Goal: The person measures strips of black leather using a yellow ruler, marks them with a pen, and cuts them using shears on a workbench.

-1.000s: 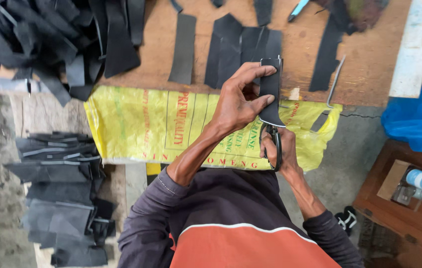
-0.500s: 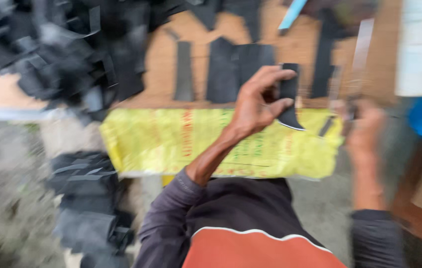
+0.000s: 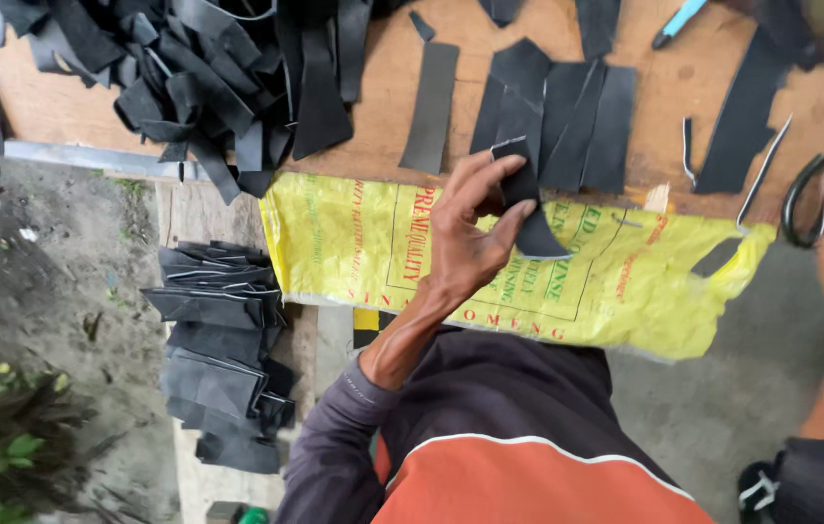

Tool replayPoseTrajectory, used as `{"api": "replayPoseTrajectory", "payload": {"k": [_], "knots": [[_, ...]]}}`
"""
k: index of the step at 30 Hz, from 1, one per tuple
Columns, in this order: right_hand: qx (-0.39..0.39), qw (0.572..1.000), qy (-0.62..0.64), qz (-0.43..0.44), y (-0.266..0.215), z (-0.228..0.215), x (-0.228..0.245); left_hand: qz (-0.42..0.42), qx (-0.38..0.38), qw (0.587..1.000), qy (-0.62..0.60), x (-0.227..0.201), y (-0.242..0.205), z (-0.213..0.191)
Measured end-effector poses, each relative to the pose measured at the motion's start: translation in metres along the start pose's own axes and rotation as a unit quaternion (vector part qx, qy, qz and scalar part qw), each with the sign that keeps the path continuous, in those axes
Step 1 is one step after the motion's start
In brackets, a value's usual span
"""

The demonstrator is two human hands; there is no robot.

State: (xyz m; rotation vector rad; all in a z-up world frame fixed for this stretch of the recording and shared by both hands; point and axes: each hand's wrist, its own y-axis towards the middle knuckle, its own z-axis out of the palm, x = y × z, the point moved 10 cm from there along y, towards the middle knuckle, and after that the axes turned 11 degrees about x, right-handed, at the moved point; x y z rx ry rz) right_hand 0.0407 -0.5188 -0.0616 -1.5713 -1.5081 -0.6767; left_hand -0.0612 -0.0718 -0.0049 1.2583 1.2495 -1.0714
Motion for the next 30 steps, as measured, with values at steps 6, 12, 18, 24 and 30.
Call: {"api": "replayPoseTrajectory", "payload": {"k": [6, 12, 18, 24, 30], "knots": [[0.267, 0.848, 0.444, 0.111, -0.088, 0.248, 0.122, 0.03, 0.007, 0.999, -0.022, -0.007, 0.014, 0.018], [0.255, 0.889, 0.375, 0.072, -0.09, 0.26, 0.147, -0.055, -0.018, 0.935, -0.349, 0.041, 0.023, -0.025], [0.275, 0.957, 0.089, -0.039, -0.112, 0.228, 0.19, -0.028, -0.031, 0.902, -0.429, 0.043, 0.015, -0.026], [0.339, 0.93, 0.132, -0.06, -0.1, 0.201, 0.156, -0.115, 0.089, 0.951, -0.275, 0.041, -0.025, -0.007], [0.49, 0.87, 0.004, 0.057, -0.111, 0.244, 0.124, -0.033, 0.361, 0.925, 0.115, -0.025, -0.039, 0.006]]}}
